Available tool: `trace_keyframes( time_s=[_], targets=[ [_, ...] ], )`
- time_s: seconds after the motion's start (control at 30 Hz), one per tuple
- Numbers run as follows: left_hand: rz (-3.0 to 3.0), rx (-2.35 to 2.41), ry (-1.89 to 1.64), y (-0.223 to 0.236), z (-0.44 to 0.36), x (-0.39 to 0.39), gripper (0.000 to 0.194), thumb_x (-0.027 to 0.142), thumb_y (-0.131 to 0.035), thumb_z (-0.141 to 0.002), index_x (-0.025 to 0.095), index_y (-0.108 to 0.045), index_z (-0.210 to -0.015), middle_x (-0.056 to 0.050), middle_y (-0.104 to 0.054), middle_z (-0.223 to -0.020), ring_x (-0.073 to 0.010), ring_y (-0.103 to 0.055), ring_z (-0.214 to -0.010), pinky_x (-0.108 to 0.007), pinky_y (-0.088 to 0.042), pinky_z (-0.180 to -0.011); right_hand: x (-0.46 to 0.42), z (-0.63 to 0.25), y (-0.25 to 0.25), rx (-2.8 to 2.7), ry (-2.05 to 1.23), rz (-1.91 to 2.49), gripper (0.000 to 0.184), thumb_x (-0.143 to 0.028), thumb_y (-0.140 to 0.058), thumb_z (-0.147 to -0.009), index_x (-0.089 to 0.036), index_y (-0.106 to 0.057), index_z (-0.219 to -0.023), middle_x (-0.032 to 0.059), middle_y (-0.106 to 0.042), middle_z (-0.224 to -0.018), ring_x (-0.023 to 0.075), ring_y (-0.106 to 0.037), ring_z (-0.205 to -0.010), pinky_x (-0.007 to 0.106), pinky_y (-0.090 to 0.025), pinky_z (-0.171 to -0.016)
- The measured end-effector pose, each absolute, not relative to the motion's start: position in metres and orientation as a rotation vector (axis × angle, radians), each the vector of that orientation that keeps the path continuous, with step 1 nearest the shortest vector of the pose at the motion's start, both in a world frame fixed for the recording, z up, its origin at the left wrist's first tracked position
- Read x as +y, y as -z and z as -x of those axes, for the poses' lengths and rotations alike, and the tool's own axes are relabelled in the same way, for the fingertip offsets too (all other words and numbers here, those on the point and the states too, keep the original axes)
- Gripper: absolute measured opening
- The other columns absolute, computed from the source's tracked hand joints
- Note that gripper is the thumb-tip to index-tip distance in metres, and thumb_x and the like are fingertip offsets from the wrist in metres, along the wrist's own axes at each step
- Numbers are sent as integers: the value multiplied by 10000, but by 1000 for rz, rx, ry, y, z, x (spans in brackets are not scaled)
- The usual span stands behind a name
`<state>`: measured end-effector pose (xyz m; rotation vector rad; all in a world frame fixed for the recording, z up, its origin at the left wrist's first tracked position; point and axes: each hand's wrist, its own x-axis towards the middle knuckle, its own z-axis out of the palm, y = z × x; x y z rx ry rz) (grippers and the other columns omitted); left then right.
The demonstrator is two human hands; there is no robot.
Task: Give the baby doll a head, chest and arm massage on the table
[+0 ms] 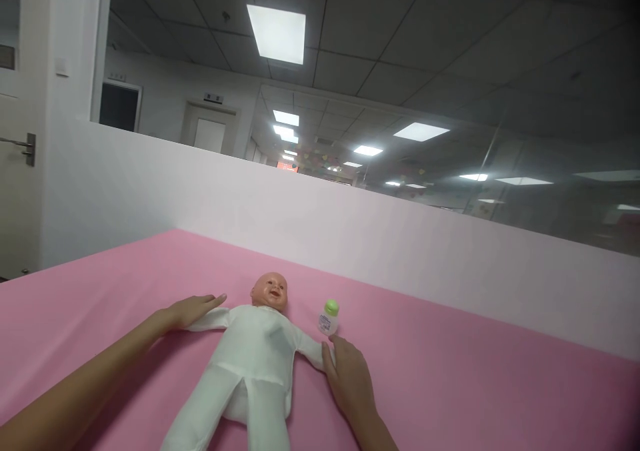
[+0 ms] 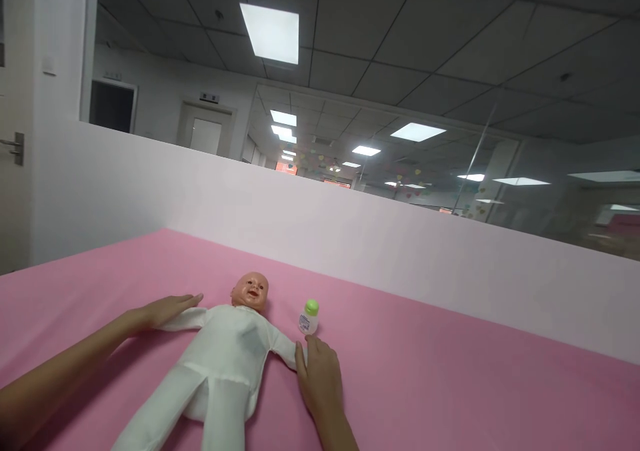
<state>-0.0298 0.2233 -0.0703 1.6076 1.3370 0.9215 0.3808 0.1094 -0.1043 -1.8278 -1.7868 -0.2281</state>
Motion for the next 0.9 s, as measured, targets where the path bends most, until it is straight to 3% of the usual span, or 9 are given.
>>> trace_keyframes(
  time_s=[0.13, 0.27, 0.4, 0.57, 0.73, 0.9],
  targets=[
    [-1986, 1490, -697, 64, 38, 213, 560, 762, -445, -784, 260, -694, -776, -93, -721, -846, -308, -641, -797, -353, -425, -740, 99, -407, 110, -1724, 94, 1820, 469, -469, -333, -959, -154, -633, -1135, 146, -674, -1115, 270, -614, -1050, 385, -447, -919],
    [-2132, 1542, -725, 60, 52, 197, 546, 706, -377, -852, 247, -672, -861, -76, -711, -843, -274, -630, -776, -315, -381, -691, 94, -417, 110, -1663, -74, 1815, 448, -510, -319, -950, -199, -633, -1023, 112, -678, -1053, 245, -627, -985, 350, -473, -848],
    [-2121, 1585, -774, 63, 64, 186, 502, 641, -318, -892, 251, -633, -875, -35, -686, -751, -243, -615, -724, -296, -370, -673, 95, -417, 109, -1632, -142, 1816, 459, -533, -317, -946, -201, -619, -1040, 115, -665, -1090, 248, -616, -1021, 353, -467, -874],
    [-2113, 1612, -866, 65, 69, 182, 455, 604, -330, -890, 254, -612, -822, -14, -672, -747, -221, -596, -711, -281, -360, -660, 96, -421, 109, -1585, -212, 1833, 492, -583, -340, -922, -212, -631, -1065, 115, -650, -1158, 246, -612, -1064, 342, -472, -887],
    [-2147, 1592, -780, 63, 65, 178, 439, 560, -316, -939, 236, -459, -679, 9, -558, -666, -196, -526, -648, -276, -327, -632, 96, -423, 109, -1555, -251, 1888, 498, -605, -330, -912, -229, -625, -1050, 103, -653, -1138, 248, -606, -1052, 355, -461, -890],
    [-2144, 1635, -780, 68, 62, 182, 463, 562, -287, -953, 232, -409, -654, 0, -541, -670, -205, -519, -657, -291, -322, -645, 97, -420, 110, -1550, -245, 1938, 485, -602, -290, -924, -243, -609, -994, 92, -672, -1031, 251, -610, -989, 349, -453, -832]
  ],
)
